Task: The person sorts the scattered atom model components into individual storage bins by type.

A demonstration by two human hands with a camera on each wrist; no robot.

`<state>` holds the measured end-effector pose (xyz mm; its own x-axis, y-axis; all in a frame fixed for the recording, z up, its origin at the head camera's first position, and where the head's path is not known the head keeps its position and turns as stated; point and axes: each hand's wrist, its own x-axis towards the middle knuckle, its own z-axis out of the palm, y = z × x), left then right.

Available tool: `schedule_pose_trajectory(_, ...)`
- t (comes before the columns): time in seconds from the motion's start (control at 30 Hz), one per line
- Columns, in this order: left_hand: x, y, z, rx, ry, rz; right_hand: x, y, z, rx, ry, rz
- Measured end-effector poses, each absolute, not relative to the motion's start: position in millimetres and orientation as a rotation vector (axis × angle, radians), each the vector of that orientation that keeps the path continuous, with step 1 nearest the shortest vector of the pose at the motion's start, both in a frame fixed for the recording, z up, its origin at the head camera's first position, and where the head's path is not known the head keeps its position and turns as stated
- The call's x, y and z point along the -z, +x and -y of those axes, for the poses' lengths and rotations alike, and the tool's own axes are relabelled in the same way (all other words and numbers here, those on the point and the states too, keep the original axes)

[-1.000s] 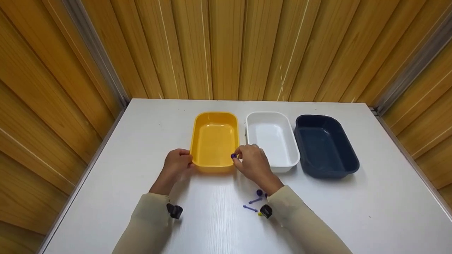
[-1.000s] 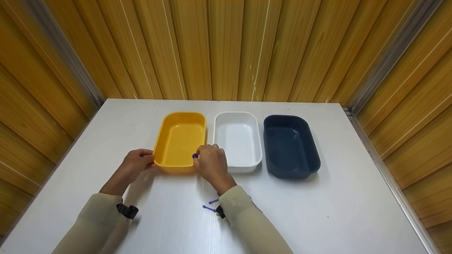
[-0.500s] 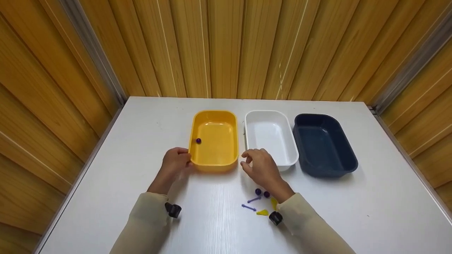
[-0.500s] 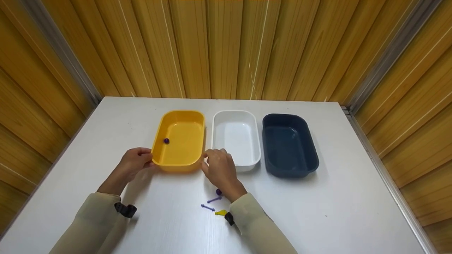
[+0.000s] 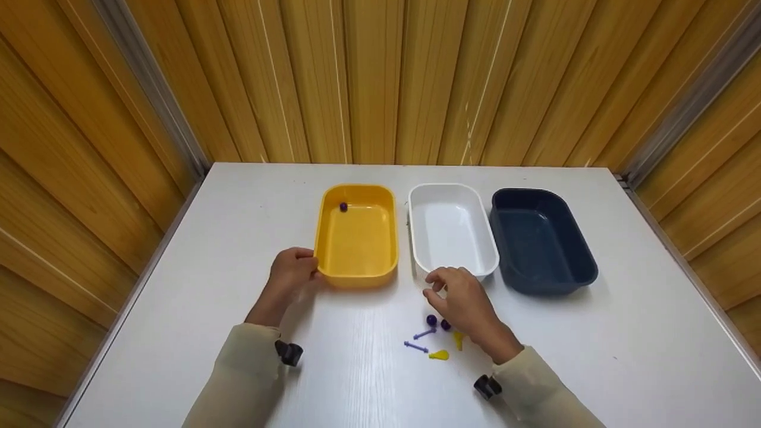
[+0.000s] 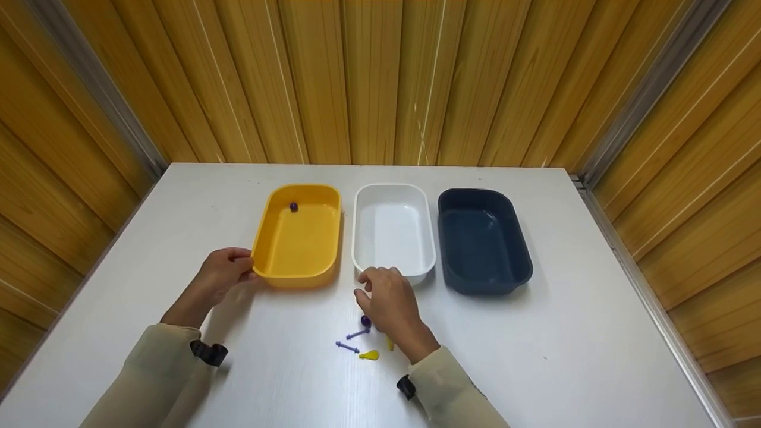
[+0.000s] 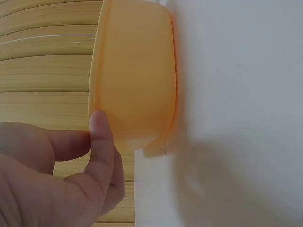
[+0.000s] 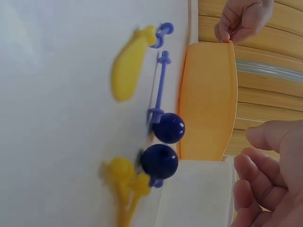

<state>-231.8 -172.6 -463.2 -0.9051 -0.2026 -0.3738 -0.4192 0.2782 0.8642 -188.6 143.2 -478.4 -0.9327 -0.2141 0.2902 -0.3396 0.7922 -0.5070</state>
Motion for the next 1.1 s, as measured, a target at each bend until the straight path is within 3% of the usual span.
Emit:
schedule_pose_trajectory(0.4, 462, -231, 176, -1.654, -0.62, -2.318, 492, -175, -167, -0.918, 0.292, 2.931)
schedule_pose_trajectory(1.1, 462, -234, 173, -1.644, -0.591, -2.333, 502, -163, -178, -0.835, 0.322, 3.075)
